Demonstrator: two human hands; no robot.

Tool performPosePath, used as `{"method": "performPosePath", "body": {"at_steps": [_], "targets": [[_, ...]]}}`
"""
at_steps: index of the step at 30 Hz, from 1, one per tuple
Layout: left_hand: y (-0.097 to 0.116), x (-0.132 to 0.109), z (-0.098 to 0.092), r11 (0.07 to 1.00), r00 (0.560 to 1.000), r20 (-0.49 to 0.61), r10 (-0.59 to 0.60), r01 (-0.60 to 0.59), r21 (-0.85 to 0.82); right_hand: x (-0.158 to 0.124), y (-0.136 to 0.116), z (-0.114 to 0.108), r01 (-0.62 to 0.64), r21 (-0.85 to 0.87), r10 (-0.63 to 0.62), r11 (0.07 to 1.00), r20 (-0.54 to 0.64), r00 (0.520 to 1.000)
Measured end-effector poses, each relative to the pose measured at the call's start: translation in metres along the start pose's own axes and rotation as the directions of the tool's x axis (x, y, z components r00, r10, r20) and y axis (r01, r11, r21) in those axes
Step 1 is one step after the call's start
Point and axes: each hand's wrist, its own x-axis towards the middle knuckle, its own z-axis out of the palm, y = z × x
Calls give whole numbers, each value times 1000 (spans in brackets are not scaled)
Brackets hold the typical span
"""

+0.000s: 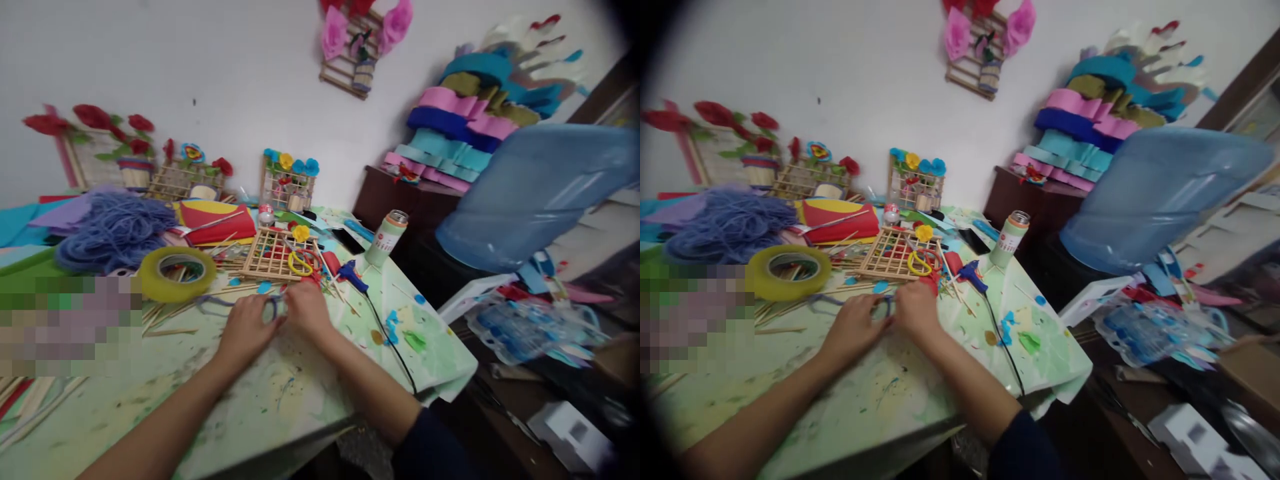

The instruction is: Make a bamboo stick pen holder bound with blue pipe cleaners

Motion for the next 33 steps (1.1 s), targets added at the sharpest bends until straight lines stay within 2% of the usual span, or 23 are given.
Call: {"method": "performPosePath", "body": {"at_steps": [3, 5, 7, 11, 18, 23, 27, 29, 30, 33], "targets": [[-2, 2, 0, 1000, 993, 118, -11, 7, 29, -12, -17, 17, 134, 96, -127, 986, -81, 989], [-3, 2, -1, 1000, 990, 144, 13, -14, 7, -21, -17, 22, 160, 158, -143, 974, -114, 983], [-6, 3, -1, 998, 991, 135, 17, -10, -54, -27, -11, 23, 124, 228, -98, 966, -123, 988], [-10, 5, -2, 976, 995, 88, -53, 70, -204, -27, 2, 20, 7, 345, 51, 939, -157, 986], [-7, 4, -5, 1000, 990, 141, -4, 4, 4, -18, 1, 21, -14, 516, 173, 856, -262, 949], [-13, 5, -4, 999, 987, 156, -34, 40, -35, -20, -4, 21, -22, 704, 265, 710, -238, 934], [-19, 7, -2, 974, 992, 102, -74, 94, -208, -22, -2, 16, -62, 844, 389, 532, -179, 903], [-22, 8, -1, 909, 981, 67, -180, 192, -371, -22, 2, 11, -77, 899, 482, 431, -157, 862], [-24, 9, 1, 845, 965, 71, -254, 257, -469, -21, 5, 9, -76, 923, 532, 377, -148, 834], [-27, 12, 3, 561, 889, 143, -434, 391, -730, -17, 17, 2, -81, 967, 662, 243, -104, 742]]}}
